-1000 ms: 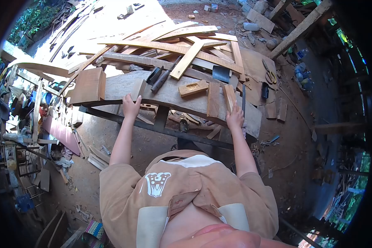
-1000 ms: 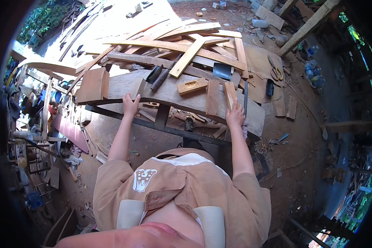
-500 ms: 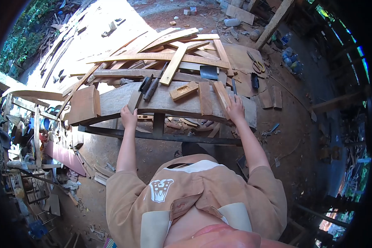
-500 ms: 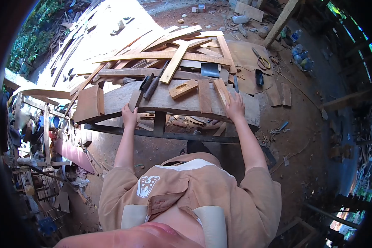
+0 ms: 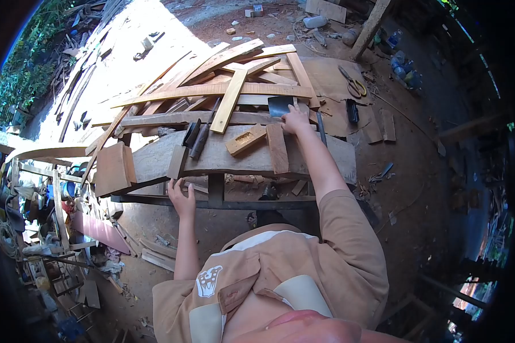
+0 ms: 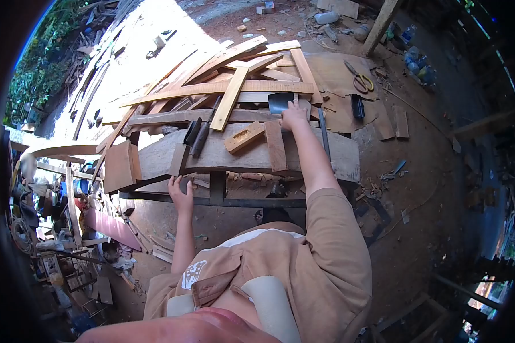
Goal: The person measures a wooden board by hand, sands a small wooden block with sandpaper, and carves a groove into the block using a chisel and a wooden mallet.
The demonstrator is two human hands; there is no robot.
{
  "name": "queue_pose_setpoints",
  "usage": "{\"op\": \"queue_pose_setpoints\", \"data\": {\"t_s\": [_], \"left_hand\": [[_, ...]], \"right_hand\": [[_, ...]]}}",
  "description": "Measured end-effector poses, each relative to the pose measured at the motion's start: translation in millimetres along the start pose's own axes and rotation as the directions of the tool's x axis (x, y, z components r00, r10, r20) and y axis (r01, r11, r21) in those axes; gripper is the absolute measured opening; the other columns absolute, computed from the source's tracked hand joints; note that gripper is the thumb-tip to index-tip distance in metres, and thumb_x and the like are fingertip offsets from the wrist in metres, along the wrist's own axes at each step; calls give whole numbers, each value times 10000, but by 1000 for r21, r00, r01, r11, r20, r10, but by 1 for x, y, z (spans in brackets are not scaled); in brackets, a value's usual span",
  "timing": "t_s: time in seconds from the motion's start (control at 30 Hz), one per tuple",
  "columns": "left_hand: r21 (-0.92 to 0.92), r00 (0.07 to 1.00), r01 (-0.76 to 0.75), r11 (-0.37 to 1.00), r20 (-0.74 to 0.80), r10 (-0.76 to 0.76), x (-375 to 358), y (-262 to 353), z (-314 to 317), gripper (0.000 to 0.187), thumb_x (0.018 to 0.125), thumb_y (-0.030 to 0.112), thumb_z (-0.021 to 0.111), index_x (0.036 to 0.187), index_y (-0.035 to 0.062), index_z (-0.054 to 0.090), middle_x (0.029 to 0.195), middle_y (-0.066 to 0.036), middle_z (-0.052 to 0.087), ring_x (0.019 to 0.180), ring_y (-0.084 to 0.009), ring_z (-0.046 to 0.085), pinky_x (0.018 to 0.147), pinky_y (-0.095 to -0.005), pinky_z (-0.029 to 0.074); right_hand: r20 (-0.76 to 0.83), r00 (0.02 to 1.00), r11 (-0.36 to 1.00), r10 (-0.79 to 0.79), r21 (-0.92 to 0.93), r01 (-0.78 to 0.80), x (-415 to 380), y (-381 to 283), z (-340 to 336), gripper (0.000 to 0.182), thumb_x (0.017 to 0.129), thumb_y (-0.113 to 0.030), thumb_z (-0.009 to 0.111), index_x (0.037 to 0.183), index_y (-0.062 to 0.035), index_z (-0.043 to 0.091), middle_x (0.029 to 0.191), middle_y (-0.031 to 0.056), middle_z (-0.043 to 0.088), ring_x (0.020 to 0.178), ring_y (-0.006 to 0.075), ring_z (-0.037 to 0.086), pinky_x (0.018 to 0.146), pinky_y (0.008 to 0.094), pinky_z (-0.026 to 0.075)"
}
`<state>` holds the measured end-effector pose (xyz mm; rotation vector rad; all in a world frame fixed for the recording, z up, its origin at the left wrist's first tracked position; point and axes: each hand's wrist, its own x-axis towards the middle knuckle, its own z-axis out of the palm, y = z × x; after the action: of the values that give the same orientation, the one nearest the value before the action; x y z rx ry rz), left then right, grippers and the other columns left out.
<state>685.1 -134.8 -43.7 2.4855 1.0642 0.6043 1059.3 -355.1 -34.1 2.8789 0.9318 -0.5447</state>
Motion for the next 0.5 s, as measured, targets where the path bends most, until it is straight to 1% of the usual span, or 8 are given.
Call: {"op": "queue_pose_setpoints", "data": {"t_s": [0.07, 0.13, 0.17, 0.23, 0.27, 0.3, 0.37, 0.5], "left_hand": [[-104, 997, 73, 992, 17, -72, -14, 9, 1, 318, 770, 179, 635, 1036, 22, 560, 1247, -207, 406, 1181, -354, 369, 979, -411, 305], [-154, 996, 92, 984, 34, -88, -20, 14, 4, 281, 771, 166, 632, 1005, 22, 572, 1223, -200, 433, 1170, -344, 386, 976, -407, 309], [-205, 994, 107, 973, 51, -99, -24, 14, 5, 245, 773, 154, 629, 974, 21, 584, 1199, -193, 461, 1158, -333, 404, 972, -403, 313], [-228, 995, 102, 968, 30, -98, -21, 22, 7, 200, 783, 145, 613, 939, 20, 598, 1144, -174, 511, 1127, -316, 440, 963, -400, 324], [-244, 997, 64, 968, 46, -54, -18, 25, 8, 192, 785, 145, 610, 932, 21, 599, 1135, -164, 520, 1116, -316, 449, 958, -399, 330], [-259, 998, 26, 965, 63, -10, -14, 29, 9, 184, 788, 144, 606, 925, 21, 600, 1126, -154, 529, 1105, -316, 458, 952, -397, 336], [-280, 998, -1, 960, 52, 16, -3, 37, 14, 166, 792, 141, 599, 912, 26, 603, 1107, -140, 543, 1085, -308, 474, 943, -392, 345], [-322, 992, -35, 946, 101, 71, 11, 63, 21, 150, 799, 121, 579, 911, 25, 603, 1077, -134, 566, 1031, -272, 521, 900, -354, 385]], "right_hand": [[59, 998, 999, 13, 37, -15, 7, 5, 2, 362, 787, -379, 559, 1116, -230, 593, 1418, 106, 247, 1327, 283, 180, 992, 529, 288], [3, 1000, 1000, -6, 24, 6, 13, 10, 7, 369, 789, -396, 558, 1091, -190, 606, 1352, 115, 348, 1279, 272, 284, 973, 481, 335], [11, 1000, 1000, -11, 25, 10, 16, 13, 8, 369, 789, -396, 558, 1091, -190, 606, 1352, 115, 348, 1279, 272, 284, 973, 481, 335], [27, 998, 986, -58, 156, 53, 23, 18, 4, 375, 791, -403, 557, 1061, -151, 615, 1227, 118, 459, 1183, 262, 402, 936, 416, 384], [-80, 994, 981, -72, 175, 85, 22, 19, 6, 346, 805, -400, 544, 988, -122, 639, 1097, 109, 517, 1080, 257, 474, 891, 382, 416], [-76, 994, 981, -75, 173, 87, 22, 19, 4, 346, 805, -400, 544, 988, -122, 639, 1097, 109, 517, 1080, 257, 474, 891, 382, 416], [24, 997, 962, -69, 266, 60, 23, 20, -1, 382, 835, -444, 486, 985, -134, 654, 1214, 136, 473, 1171, 277, 414, 943, 391, 374], [7, 996, 975, -89, 205, 85, 18, 22, -6, 445, 858, -496, 413, 1008, -154, 656, 1328, 158, 379, 1263, 298, 305, 1003, 388, 307]]}}
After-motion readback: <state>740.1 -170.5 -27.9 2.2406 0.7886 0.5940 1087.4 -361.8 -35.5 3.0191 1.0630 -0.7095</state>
